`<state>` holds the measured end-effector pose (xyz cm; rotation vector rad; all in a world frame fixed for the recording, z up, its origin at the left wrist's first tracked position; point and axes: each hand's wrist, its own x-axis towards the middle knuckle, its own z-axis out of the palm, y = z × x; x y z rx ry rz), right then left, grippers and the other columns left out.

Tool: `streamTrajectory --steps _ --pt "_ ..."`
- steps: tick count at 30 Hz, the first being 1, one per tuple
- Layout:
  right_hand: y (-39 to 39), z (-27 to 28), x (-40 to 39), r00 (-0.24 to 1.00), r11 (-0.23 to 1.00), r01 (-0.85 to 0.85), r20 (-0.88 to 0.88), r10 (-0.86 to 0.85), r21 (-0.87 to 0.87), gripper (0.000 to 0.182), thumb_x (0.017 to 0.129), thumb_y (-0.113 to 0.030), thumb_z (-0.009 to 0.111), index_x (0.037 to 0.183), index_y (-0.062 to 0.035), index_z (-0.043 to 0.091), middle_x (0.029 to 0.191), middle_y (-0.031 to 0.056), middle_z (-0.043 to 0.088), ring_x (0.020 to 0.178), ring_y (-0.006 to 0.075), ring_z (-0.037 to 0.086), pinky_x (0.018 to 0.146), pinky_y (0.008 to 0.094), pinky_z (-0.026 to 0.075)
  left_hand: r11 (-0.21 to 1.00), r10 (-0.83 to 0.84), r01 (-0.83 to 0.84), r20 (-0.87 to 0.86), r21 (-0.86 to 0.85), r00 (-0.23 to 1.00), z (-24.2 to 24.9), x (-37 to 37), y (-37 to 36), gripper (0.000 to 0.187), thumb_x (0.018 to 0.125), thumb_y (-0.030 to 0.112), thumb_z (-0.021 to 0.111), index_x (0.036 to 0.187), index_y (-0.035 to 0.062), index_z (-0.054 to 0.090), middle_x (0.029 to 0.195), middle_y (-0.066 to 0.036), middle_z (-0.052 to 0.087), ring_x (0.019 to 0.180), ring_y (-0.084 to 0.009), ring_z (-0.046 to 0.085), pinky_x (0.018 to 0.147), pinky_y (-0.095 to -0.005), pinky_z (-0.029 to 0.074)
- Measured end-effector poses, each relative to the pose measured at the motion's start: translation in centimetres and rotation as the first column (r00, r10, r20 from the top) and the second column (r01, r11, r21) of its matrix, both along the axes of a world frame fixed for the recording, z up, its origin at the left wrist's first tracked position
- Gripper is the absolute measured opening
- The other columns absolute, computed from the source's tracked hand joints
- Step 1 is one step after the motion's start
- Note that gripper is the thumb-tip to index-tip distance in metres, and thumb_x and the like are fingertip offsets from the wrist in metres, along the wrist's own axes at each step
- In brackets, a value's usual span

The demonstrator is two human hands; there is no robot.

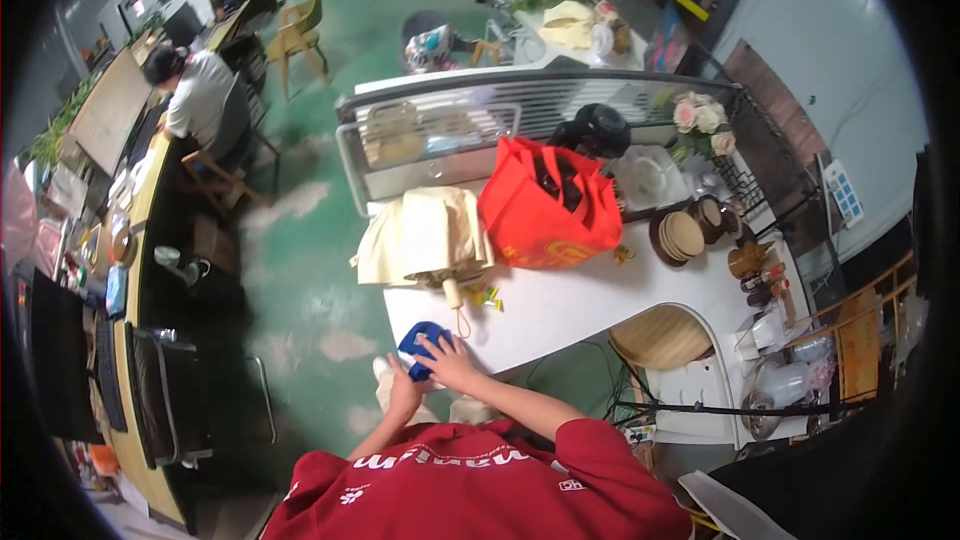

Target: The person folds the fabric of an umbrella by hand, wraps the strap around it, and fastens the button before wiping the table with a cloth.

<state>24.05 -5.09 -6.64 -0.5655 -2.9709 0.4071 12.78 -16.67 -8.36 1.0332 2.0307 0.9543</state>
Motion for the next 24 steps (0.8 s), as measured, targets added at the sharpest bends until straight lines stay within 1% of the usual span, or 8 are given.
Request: streamTrajectory --steps 1,4,8,10,12,15,22,24 --pt "0.4 0.2 -0.4 1.000 0.999 0.004 0.008 -0.004 -0.033 0.056 0.066 -0.027 0.069 0.119 -0.0222 0.050 0.137 0.0060 0.029 0.117 0.0345 0.036 0.096 0.0576 0.026 0.985 0.002 -0.005 -0.015 -0.171 1.000 -0.5 -0.8 0.6 0.102 0.069 0.014 0.069 0.131 -0.0101 -0.009 0.096 -0.031 0.056 0.087 -0.0394 0.059 0.070 -0.0390 0.048" --pt "0.7 0.0 -1.8 1.000 0.998 0.008 -0.023 -0.009 -0.058 0.048 0.066 -0.019 0.068 0.111 -0.0167 0.054 0.133 0.0079 0.035 0.114 0.0350 0.039 0.095 0.0512 0.033 0.976 -0.053 0.039 -0.059 -0.216 0.997 -2.1 -2.8 1.9 0.071 0.067 0.018 0.071 0.117 -0.0136 0.033 0.086 -0.028 0.060 0.082 -0.0366 0.061 0.066 -0.0383 0.048" --pt "-0.6 -1.3 -2.0 0.994 0.997 0.064 -0.090 -0.069 -0.048 0.038 0.066 -0.016 0.065 0.104 -0.0139 0.057 0.128 0.0097 0.041 0.105 0.0372 0.047 0.090 0.0459 0.041 0.869 -0.017 0.077 0.125 -0.489 0.992 -0.7 -3.8 2.6 0.054 0.064 0.019 0.075 0.099 -0.0093 0.046 0.088 -0.025 0.060 0.083 -0.0353 0.061 0.070 -0.0370 0.049" --pt "-0.8 -1.8 -1.3 0.993 0.991 -0.044 -0.116 0.030 -0.126 0.034 0.065 -0.014 0.065 0.099 -0.0123 0.059 0.119 0.0104 0.048 0.097 0.0373 0.050 0.082 0.0439 0.046 0.985 -0.039 0.032 -0.040 -0.168 0.998 0.6 -2.8 1.7 0.044 0.063 0.013 0.071 0.097 -0.0077 0.051 0.081 -0.022 0.062 0.081 -0.0352 0.062 0.071 -0.0409 0.048" --pt "-0.5 0.3 -0.6 0.997 0.969 -0.065 -0.051 0.054 -0.240 0.029 0.066 -0.014 0.065 0.095 -0.0116 0.060 0.111 0.0101 0.052 0.091 0.0347 0.052 0.082 0.0422 0.046 0.979 -0.038 0.027 -0.049 -0.204 0.998 1.0 -2.5 0.9 0.049 0.061 0.007 0.068 0.104 -0.0071 0.050 0.086 -0.023 0.061 0.083 -0.0364 0.060 0.074 -0.0401 0.047" --pt "0.4 0.9 -0.1 0.994 0.850 -0.113 -0.056 0.099 -0.515 0.033 0.068 -0.013 0.064 0.100 -0.0108 0.057 0.104 0.0089 0.054 0.092 0.0307 0.052 0.082 0.0386 0.044 1.000 -0.019 0.019 -0.014 -0.006 1.000 0.8 -2.0 -0.3 0.058 0.061 0.000 0.062 0.115 -0.0061 0.044 0.099 -0.027 0.056 0.091 -0.0373 0.057 0.079 -0.0387 0.046" --pt "-0.3 2.8 -2.3 0.968 0.984 0.140 -0.196 -0.160 -0.114 0.042 0.066 -0.006 0.059 0.107 -0.0102 0.052 0.120 0.0117 0.044 0.113 0.0310 0.040 0.092 0.0407 0.036 0.997 0.030 -0.043 0.185 0.066 0.982 5.2 -2.0 0.9 0.042 0.073 -0.006 0.055 0.113 -0.0003 0.049 0.101 -0.018 0.058 0.082 -0.0243 0.062 0.069 -0.0298 0.051" --pt "-0.4 2.7 -3.1 0.961 0.974 0.158 -0.200 -0.190 -0.163 0.040 0.065 -0.006 0.059 0.104 -0.0104 0.054 0.117 0.0113 0.046 0.111 0.0305 0.042 0.091 0.0412 0.036 0.995 0.040 -0.056 0.178 0.088 0.983 5.5 -2.7 1.1 0.034 0.075 -0.002 0.059 0.109 -0.0011 0.052 0.099 -0.015 0.060 0.079 -0.0194 0.062 0.068 -0.0279 0.051"
